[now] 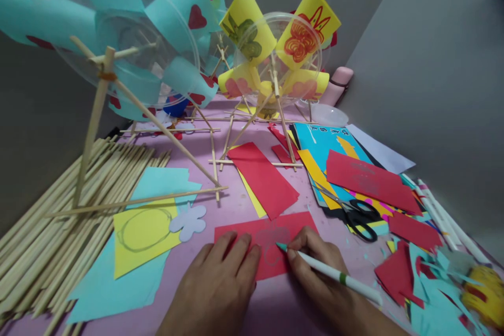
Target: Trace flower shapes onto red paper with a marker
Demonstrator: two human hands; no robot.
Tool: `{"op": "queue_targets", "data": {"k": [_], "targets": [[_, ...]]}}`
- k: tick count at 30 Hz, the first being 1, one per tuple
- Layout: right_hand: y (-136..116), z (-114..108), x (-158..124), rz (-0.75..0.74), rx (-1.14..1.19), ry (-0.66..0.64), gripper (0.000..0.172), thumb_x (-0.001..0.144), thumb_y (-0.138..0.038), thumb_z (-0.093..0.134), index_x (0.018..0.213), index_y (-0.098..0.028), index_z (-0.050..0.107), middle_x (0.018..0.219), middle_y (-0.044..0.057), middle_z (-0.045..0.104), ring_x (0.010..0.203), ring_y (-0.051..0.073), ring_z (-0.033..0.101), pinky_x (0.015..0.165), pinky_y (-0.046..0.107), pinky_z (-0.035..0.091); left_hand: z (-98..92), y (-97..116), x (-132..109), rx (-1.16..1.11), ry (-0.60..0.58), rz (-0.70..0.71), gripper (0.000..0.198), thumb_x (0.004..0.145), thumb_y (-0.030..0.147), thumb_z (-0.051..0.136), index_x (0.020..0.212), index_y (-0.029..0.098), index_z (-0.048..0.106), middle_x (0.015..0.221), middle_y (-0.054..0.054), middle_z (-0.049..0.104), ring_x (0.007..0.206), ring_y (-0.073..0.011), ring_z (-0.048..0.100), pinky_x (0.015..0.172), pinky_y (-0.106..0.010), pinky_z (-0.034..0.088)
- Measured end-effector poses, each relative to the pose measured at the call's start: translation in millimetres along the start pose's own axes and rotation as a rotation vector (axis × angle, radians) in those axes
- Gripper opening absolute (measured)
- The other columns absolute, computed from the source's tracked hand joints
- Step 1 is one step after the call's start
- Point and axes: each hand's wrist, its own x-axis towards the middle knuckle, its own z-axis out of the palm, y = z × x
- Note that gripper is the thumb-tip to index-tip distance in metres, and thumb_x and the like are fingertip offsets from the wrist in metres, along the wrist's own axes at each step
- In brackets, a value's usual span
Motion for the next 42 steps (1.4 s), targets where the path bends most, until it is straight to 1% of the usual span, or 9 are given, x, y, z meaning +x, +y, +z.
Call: {"op": "queue_targets", "data": {"k": [5, 10, 13, 19, 23, 27, 31, 36, 42], "targets": [[0.7, -1.0, -1.2, -0.003, -0.036, -0.017, 0.015, 0.084, -0.023, 0.037, 0.071, -0.023, 0.044, 0.049, -0.008, 0.040, 0.040, 0.013, 0.043, 0.041, 0.023, 0.034, -1.6, 1.1, 3.2, -0.004, -0.009, -0.022, 0.030, 0.091, 0.020, 0.046, 0.118, 0.022, 0.061, 0.117, -0.008, 0.065, 0.105, -0.0299, 0.058, 0.078, -0.042, 0.050], [4.5, 1.1, -1.8, -0.035, -0.026, -0.020, 0.014, 0.083, -0.023, 0.038, 0.069, -0.023, 0.042, 0.049, -0.008, 0.039, 0.039, 0.012, 0.042, 0.039, 0.022, 0.030, 0.4, 0.7, 2.3, 0.002, 0.015, 0.000, 0.031, 0.092, 0.020, 0.045, 0.120, 0.021, 0.060, 0.119, -0.009, 0.064, 0.106, -0.0294, 0.057, 0.079, -0.041, 0.049], [5.4, 2.0, -1.7, -0.039, 0.003, -0.030, 0.014, 0.083, -0.022, 0.038, 0.069, -0.023, 0.042, 0.049, -0.008, 0.038, 0.038, 0.011, 0.040, 0.039, 0.022, 0.029, -1.2, 0.8, 2.6, 0.002, 0.002, -0.013, 0.031, 0.092, 0.021, 0.045, 0.119, 0.022, 0.060, 0.118, -0.008, 0.065, 0.105, -0.0294, 0.058, 0.078, -0.041, 0.049], [4.3, 2.6, 0.1, -0.042, 0.001, -0.044, 0.013, 0.082, -0.021, 0.040, 0.069, -0.023, 0.042, 0.049, -0.008, 0.040, 0.039, 0.011, 0.042, 0.039, 0.021, 0.029, -2.4, 1.8, 3.2, 0.001, 0.017, -0.011, 0.033, 0.090, 0.018, 0.047, 0.119, 0.021, 0.060, 0.117, -0.009, 0.065, 0.105, -0.0302, 0.058, 0.078, -0.042, 0.049], [5.7, 3.8, -0.1, -0.060, 0.002, -0.053, 0.012, 0.081, -0.019, 0.041, 0.070, -0.023, 0.043, 0.049, -0.008, 0.042, 0.039, 0.011, 0.043, 0.039, 0.020, 0.029, -1.4, 2.5, 3.2, 0.003, 0.028, -0.028, 0.031, 0.089, 0.016, 0.047, 0.116, 0.021, 0.062, 0.116, -0.009, 0.065, 0.104, -0.0300, 0.058, 0.078, -0.042, 0.049], [4.8, 3.7, 0.0, -0.082, -0.012, -0.053, 0.012, 0.081, -0.018, 0.042, 0.069, -0.023, 0.044, 0.047, -0.007, 0.045, 0.039, 0.011, 0.044, 0.038, 0.020, 0.030, -4.6, 3.2, 2.8, -0.007, -0.003, -0.031, 0.032, 0.089, 0.016, 0.046, 0.117, 0.021, 0.062, 0.116, -0.009, 0.065, 0.105, -0.0301, 0.058, 0.079, -0.042, 0.049], [0.7, 2.3, 1.1, -0.091, -0.034, -0.052, 0.015, 0.082, -0.021, 0.042, 0.067, -0.023, 0.044, 0.048, -0.005, 0.049, 0.040, 0.012, 0.048, 0.039, 0.020, 0.033, -5.5, 2.1, 1.6, -0.002, -0.026, -0.014, 0.033, 0.089, 0.016, 0.046, 0.119, 0.021, 0.060, 0.119, -0.008, 0.064, 0.107, -0.0298, 0.057, 0.081, -0.042, 0.049], [-0.5, 2.1, 1.6, -0.090, -0.031, -0.063, 0.015, 0.080, -0.020, 0.043, 0.066, -0.023, 0.044, 0.047, -0.006, 0.048, 0.039, 0.011, 0.047, 0.039, 0.019, 0.033, -3.6, 1.4, 1.3, -0.017, -0.006, -0.005, 0.033, 0.089, 0.016, 0.047, 0.119, 0.019, 0.060, 0.119, -0.009, 0.064, 0.107, -0.0311, 0.056, 0.080, -0.043, 0.049], [2.3, 1.6, 1.6, -0.085, 0.004, -0.105, 0.016, 0.081, -0.021, 0.043, 0.066, -0.023, 0.042, 0.047, -0.007, 0.044, 0.040, 0.011, 0.044, 0.039, 0.019, 0.031, -5.2, 1.4, 0.2, -0.017, 0.002, -0.004, 0.032, 0.090, 0.017, 0.047, 0.120, 0.020, 0.059, 0.119, -0.008, 0.063, 0.107, -0.0297, 0.056, 0.080, -0.042, 0.048]]}}
